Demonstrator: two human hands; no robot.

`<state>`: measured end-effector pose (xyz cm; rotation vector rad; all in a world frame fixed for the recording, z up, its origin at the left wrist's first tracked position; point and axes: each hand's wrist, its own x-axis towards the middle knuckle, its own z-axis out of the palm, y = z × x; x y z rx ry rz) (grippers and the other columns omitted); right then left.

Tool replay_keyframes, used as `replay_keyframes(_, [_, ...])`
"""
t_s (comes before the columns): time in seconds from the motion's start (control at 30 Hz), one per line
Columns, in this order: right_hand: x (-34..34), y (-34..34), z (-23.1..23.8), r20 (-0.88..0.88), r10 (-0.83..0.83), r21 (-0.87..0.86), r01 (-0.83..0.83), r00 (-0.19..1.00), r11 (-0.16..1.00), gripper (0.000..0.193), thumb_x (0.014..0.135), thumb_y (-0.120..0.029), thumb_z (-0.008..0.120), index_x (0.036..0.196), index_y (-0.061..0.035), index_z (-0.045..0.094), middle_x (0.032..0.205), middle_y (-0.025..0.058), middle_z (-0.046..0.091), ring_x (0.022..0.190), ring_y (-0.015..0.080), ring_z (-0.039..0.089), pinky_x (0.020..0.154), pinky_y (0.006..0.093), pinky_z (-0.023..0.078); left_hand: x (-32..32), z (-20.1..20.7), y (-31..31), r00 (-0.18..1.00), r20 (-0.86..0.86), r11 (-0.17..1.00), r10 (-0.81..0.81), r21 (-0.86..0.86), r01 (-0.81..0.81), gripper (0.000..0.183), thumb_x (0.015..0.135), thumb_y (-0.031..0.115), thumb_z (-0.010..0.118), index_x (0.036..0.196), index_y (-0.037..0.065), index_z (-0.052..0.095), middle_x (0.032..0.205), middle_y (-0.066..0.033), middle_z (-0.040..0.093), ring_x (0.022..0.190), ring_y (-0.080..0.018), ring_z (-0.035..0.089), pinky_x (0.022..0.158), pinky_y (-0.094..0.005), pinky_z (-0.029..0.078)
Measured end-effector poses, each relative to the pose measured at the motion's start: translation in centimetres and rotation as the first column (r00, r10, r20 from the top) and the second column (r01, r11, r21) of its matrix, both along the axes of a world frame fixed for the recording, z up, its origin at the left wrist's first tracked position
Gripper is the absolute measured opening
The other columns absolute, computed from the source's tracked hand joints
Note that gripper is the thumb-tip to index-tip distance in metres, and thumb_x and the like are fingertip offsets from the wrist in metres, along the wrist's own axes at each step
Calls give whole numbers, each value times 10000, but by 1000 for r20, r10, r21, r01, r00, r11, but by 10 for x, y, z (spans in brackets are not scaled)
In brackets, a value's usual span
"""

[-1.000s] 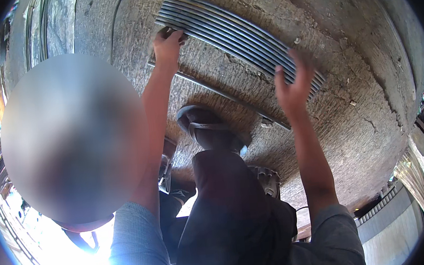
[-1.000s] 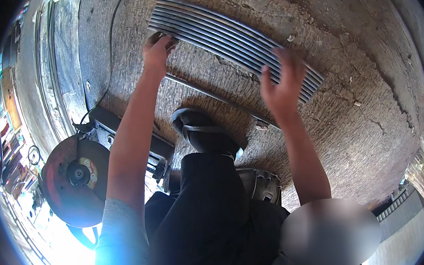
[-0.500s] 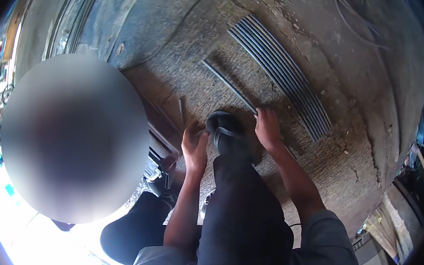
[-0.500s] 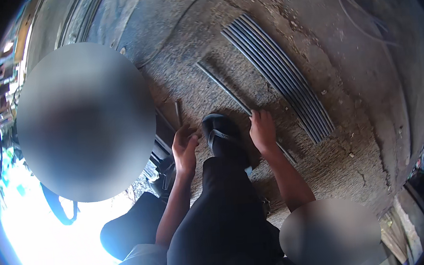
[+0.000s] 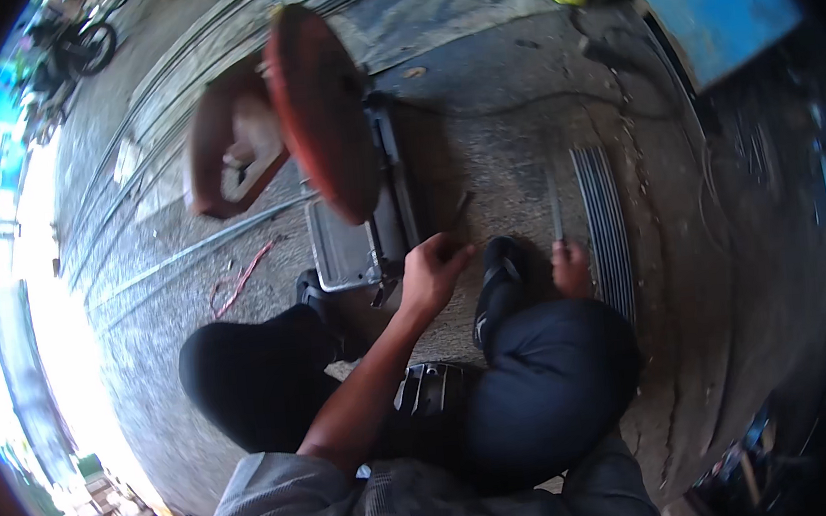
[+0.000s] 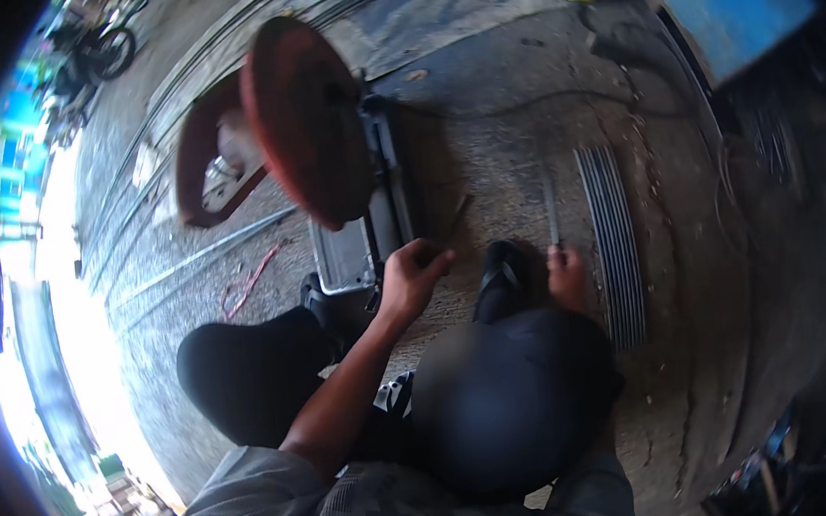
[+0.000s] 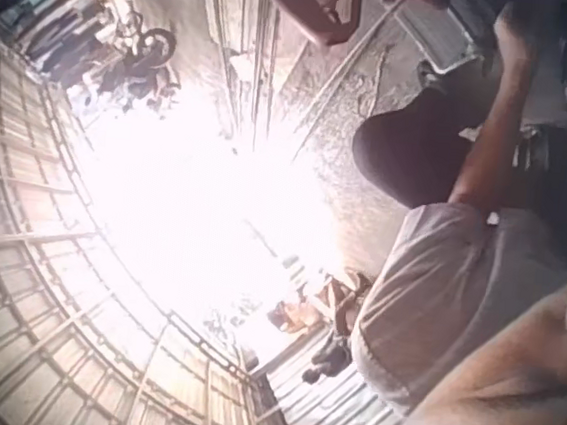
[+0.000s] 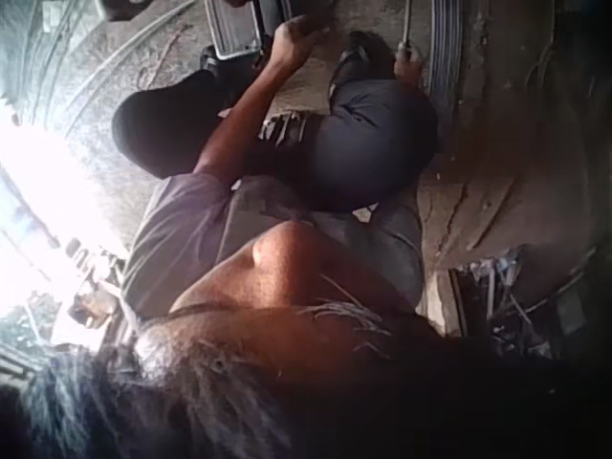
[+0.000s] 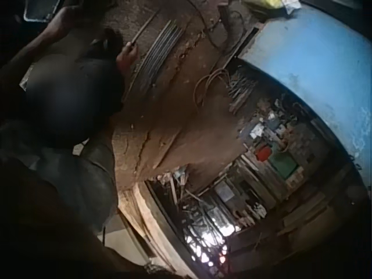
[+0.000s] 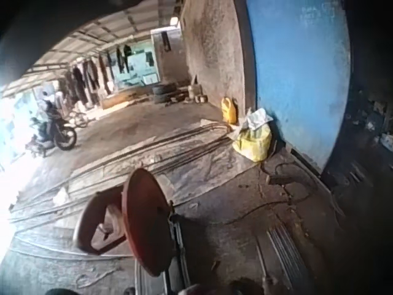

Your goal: The person is using a metal chop saw to cut metal tubing into shorter pieces.

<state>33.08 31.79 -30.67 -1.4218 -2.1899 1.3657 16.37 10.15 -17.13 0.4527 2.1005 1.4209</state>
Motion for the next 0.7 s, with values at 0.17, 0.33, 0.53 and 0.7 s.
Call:
replay_keyframes(0.17, [-47,52,179,-410,-64,-87,30,910,996,236,929,-260,506,1099,-99,535,598,-70,398,410,-4,331,336,169,256,-6,-12,-61,780,-246,806,575,331,-490,188,840,149,629,814,-35,599,610,-26,558,563,-45,483,513,-211,380])
replay_keyframes(0.33, [-97,37,367,-768,120,89,-82,629,993,302,938,-248,487,1164,-49,514,680,-36,388,498,32,336,441,188,275,23,-86,-108,693,-144,682,706,-126,-721,321,803,259,693,908,-27,592,752,-59,597,719,-121,559,683,-268,448])
replay_keyframes(0.53, [-133,-44,423,-942,183,93,-305,280,948,257,949,-206,451,1143,-39,470,744,6,394,648,108,374,603,268,338,47,-175,-106,639,32,634,769,87,-768,408,857,347,607,1012,-29,579,861,-90,627,806,-168,576,762,-288,441])
replay_keyframes(0.7, [-126,-108,381,-964,25,-63,-322,263,945,248,957,-243,430,1133,-70,460,745,4,400,639,116,377,617,295,361,52,-187,-87,542,1,534,840,174,-828,422,917,383,506,982,-28,577,770,-80,628,705,-166,567,679,-305,450])
